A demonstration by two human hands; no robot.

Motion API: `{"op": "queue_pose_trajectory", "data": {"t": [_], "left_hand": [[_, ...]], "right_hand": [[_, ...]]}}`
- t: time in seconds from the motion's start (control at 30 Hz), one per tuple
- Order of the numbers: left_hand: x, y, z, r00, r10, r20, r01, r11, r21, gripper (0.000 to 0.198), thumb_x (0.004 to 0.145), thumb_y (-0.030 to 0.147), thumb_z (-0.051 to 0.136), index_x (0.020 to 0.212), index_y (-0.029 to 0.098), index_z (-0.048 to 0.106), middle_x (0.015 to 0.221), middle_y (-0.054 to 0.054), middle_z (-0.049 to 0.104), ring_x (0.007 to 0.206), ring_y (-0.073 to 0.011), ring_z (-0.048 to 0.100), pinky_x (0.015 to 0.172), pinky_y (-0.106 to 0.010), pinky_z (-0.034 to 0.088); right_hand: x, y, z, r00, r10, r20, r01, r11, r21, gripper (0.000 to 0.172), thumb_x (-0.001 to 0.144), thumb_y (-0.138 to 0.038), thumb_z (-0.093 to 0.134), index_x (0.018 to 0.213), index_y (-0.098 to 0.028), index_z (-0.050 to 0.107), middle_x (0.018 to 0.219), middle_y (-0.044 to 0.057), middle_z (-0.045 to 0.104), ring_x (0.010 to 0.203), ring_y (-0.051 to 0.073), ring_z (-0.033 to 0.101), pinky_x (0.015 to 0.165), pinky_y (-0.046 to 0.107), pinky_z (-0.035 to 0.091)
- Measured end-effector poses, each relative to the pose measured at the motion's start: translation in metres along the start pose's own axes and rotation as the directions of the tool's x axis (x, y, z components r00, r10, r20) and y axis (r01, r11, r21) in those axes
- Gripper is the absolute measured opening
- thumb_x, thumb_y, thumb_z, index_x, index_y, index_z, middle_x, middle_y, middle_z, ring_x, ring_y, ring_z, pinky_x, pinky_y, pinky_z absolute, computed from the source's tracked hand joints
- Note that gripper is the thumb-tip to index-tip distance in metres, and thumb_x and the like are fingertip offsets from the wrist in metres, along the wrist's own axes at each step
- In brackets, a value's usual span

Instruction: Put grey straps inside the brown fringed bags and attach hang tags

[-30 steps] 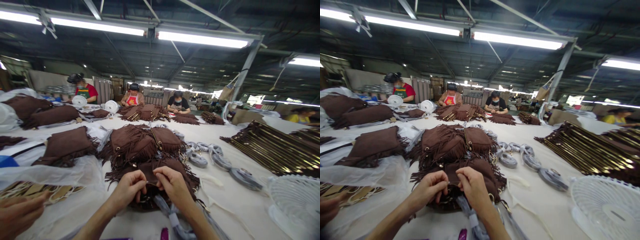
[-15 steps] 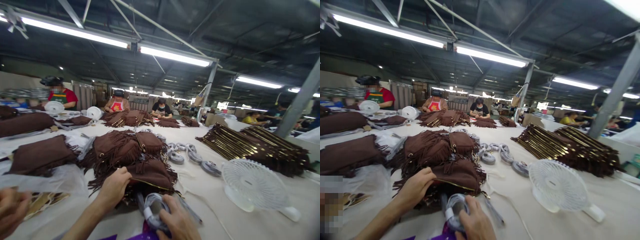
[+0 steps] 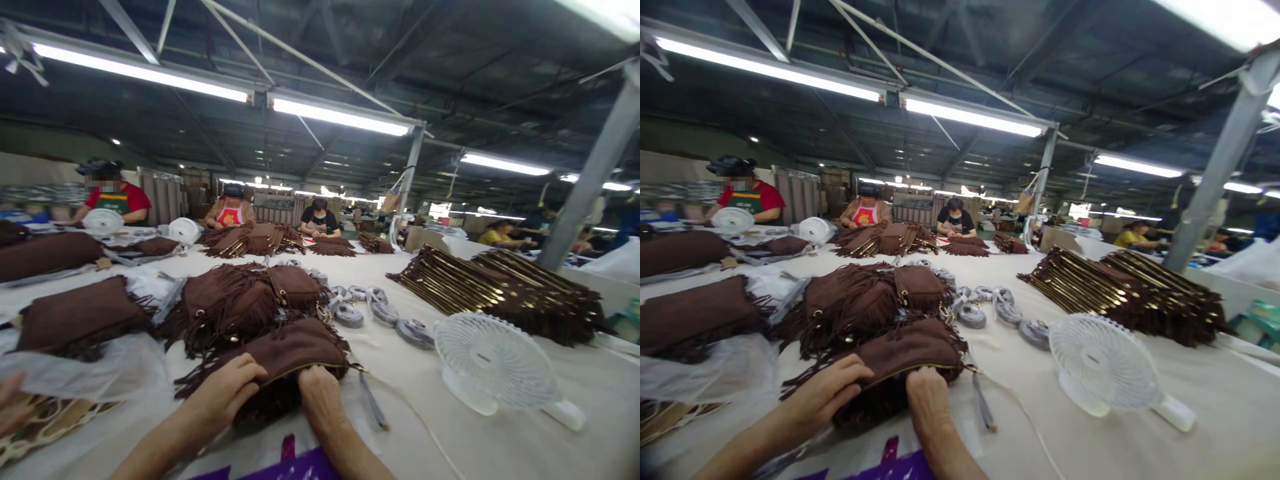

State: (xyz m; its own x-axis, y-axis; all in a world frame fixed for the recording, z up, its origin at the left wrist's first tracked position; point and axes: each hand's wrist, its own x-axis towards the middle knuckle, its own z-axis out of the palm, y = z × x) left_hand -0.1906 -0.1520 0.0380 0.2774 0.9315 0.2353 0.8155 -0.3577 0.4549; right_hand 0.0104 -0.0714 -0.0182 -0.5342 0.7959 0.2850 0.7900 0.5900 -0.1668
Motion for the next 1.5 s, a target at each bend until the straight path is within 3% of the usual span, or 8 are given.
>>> {"op": "queue_pose_trajectory", "data": {"t": [0.2, 0.3, 0.5, 0.7, 0.9, 1.13, 1.3, 1.5], "left_hand": [[-0.046, -0.007, -0.026, 0.936, -0.350, 0.046, 0.342, 0.931, 0.130, 0.031, 0.090, 0.025, 0.031, 0.077, 0.020, 0.059, 0.084, -0.006, 0.064, 0.080, -0.0214, 0.059, 0.074, -0.031, 0.043], [-0.056, 0.000, -0.013, 0.923, -0.364, 0.125, 0.344, 0.926, 0.155, 0.021, 0.082, 0.022, 0.042, 0.085, 0.019, 0.062, 0.091, -0.007, 0.066, 0.088, -0.0237, 0.061, 0.078, -0.032, 0.044], [-0.055, -0.008, 0.019, 0.924, -0.376, 0.077, 0.350, 0.908, 0.228, 0.030, 0.079, 0.013, 0.038, 0.093, 0.019, 0.063, 0.099, -0.010, 0.067, 0.097, -0.0251, 0.062, 0.085, -0.035, 0.045], [-0.053, -0.026, 0.016, 0.951, -0.295, -0.089, 0.308, 0.922, 0.236, 0.039, 0.077, 0.022, 0.047, 0.113, 0.024, 0.062, 0.117, -0.011, 0.063, 0.108, -0.0317, 0.058, 0.093, -0.043, 0.045], [-0.024, 0.038, 0.062, 0.998, 0.000, 0.061, -0.002, 0.999, 0.041, 0.024, 0.082, 0.019, 0.045, 0.096, 0.029, 0.062, 0.106, -0.006, 0.066, 0.099, -0.0246, 0.061, 0.086, -0.031, 0.046], [0.039, 0.113, 0.094, 0.962, -0.255, 0.097, 0.269, 0.947, -0.174, 0.024, 0.085, 0.033, 0.051, 0.104, 0.021, 0.057, 0.108, -0.011, 0.067, 0.102, -0.0281, 0.061, 0.086, -0.037, 0.045], [0.068, 0.127, 0.100, 0.932, -0.350, 0.098, 0.349, 0.937, 0.030, 0.027, 0.090, 0.025, 0.046, 0.113, 0.015, 0.057, 0.108, -0.018, 0.069, 0.101, -0.0335, 0.065, 0.079, -0.042, 0.048], [0.075, 0.132, 0.091, 0.949, -0.285, 0.135, 0.258, 0.948, 0.187, 0.024, 0.084, 0.013, 0.055, 0.104, 0.014, 0.067, 0.097, -0.019, 0.072, 0.094, -0.0316, 0.068, 0.076, -0.039, 0.048]], "right_hand": [[-0.038, 0.004, -0.030, 0.978, -0.109, 0.179, 0.089, 0.989, 0.118, 0.023, 0.088, -0.007, 0.049, 0.098, -0.019, 0.066, 0.096, 0.007, 0.071, 0.092, 0.021, 0.066, 0.074, 0.026, 0.043], [-0.050, -0.014, -0.044, 0.956, -0.147, 0.253, 0.113, 0.983, 0.146, 0.022, 0.094, -0.014, 0.044, 0.092, -0.021, 0.065, 0.088, 0.003, 0.071, 0.084, 0.020, 0.067, 0.068, 0.025, 0.039], [-0.056, -0.042, -0.049, 0.948, -0.139, 0.285, 0.123, 0.990, 0.074, 0.020, 0.092, -0.015, 0.047, 0.090, -0.022, 0.065, 0.087, 0.003, 0.072, 0.081, 0.020, 0.067, 0.062, 0.026, 0.035], [-0.036, 0.049, -0.071, 0.985, 0.167, 0.051, -0.161, 0.981, -0.109, 0.040, 0.087, -0.001, 0.037, 0.111, -0.019, 0.062, 0.112, 0.009, 0.067, 0.107, 0.021, 0.059, 0.083, 0.027, 0.040], [-0.024, 0.121, -0.071, 0.966, 0.132, 0.222, -0.101, 0.984, -0.145, 0.029, 0.080, -0.002, 0.049, 0.095, -0.017, 0.069, 0.100, 0.009, 0.071, 0.097, 0.021, 0.065, 0.078, 0.027, 0.042], [-0.041, 0.089, -0.086, 0.968, 0.004, 0.250, 0.017, 0.997, -0.078, 0.022, 0.095, -0.023, 0.042, 0.086, -0.020, 0.062, 0.085, 0.005, 0.072, 0.082, 0.020, 0.066, 0.067, 0.026, 0.039], [-0.051, 0.084, -0.079, 0.970, -0.038, 0.241, 0.030, 0.999, 0.037, 0.026, 0.095, -0.028, 0.034, 0.083, -0.024, 0.057, 0.082, 0.003, 0.071, 0.079, 0.022, 0.067, 0.067, 0.028, 0.040], [-0.048, 0.097, -0.070, 0.955, -0.067, 0.291, 0.014, 0.983, 0.181, 0.026, 0.094, -0.036, 0.036, 0.079, -0.027, 0.055, 0.076, -0.002, 0.071, 0.075, 0.020, 0.067, 0.064, 0.027, 0.040]]}}
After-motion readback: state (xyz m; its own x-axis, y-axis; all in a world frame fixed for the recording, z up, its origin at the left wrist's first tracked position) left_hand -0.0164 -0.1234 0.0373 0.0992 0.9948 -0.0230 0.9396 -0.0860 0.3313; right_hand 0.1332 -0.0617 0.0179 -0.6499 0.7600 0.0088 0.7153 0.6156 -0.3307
